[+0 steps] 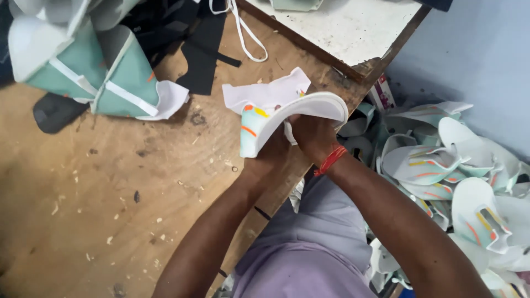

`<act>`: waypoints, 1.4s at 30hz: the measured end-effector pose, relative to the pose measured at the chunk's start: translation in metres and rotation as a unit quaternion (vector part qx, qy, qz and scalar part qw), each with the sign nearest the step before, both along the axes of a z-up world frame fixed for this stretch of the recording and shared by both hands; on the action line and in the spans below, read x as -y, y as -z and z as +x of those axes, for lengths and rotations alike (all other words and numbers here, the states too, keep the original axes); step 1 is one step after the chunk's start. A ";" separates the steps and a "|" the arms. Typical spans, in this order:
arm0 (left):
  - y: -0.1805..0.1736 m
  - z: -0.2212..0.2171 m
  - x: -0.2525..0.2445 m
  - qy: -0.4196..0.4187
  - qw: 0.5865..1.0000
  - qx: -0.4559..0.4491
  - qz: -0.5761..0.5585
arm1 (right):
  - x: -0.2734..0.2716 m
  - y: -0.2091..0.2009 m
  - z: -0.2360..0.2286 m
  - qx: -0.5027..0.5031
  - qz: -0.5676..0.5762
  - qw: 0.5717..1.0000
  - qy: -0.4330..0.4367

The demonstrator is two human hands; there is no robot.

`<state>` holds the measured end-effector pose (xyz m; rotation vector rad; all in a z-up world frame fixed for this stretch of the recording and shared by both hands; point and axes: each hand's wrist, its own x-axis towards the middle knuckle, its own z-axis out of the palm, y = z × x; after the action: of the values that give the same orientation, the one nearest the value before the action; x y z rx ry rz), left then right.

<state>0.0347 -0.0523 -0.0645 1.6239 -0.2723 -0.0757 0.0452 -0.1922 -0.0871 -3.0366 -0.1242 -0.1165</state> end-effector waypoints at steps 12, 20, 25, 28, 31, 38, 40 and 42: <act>0.111 -0.008 0.014 -0.067 0.808 0.169 0.560 | -0.041 -0.022 0.021 -0.068 0.028 0.994 -0.082; 0.043 0.007 -0.008 -0.035 0.877 0.231 0.420 | 0.032 0.066 0.141 -0.186 0.022 0.968 -0.167; 0.030 0.018 -0.011 -0.006 0.868 0.242 0.434 | 0.045 0.066 0.143 -0.225 0.012 0.965 -0.135; 0.024 0.016 -0.014 0.026 0.858 0.248 0.448 | 0.044 0.045 0.116 -0.203 -0.112 0.938 -0.257; 0.032 0.004 -0.017 0.066 0.850 0.255 0.456 | 0.030 0.035 0.061 -0.098 -0.135 0.945 -0.282; 0.088 0.011 0.003 -0.010 0.797 0.362 0.484 | 0.044 0.099 0.007 0.107 -0.018 0.975 -0.194; 0.103 0.012 0.009 -0.031 0.811 0.367 0.455 | 0.024 0.070 -0.010 0.146 0.025 0.975 -0.166; 0.101 0.013 0.011 -0.050 0.823 0.374 0.425 | 0.010 0.042 -0.019 0.185 0.069 0.971 -0.134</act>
<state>0.0478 -0.0630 -0.1653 2.5114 -0.8433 0.6268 0.0261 -0.2020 -0.1286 -2.7908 -0.5269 -0.6386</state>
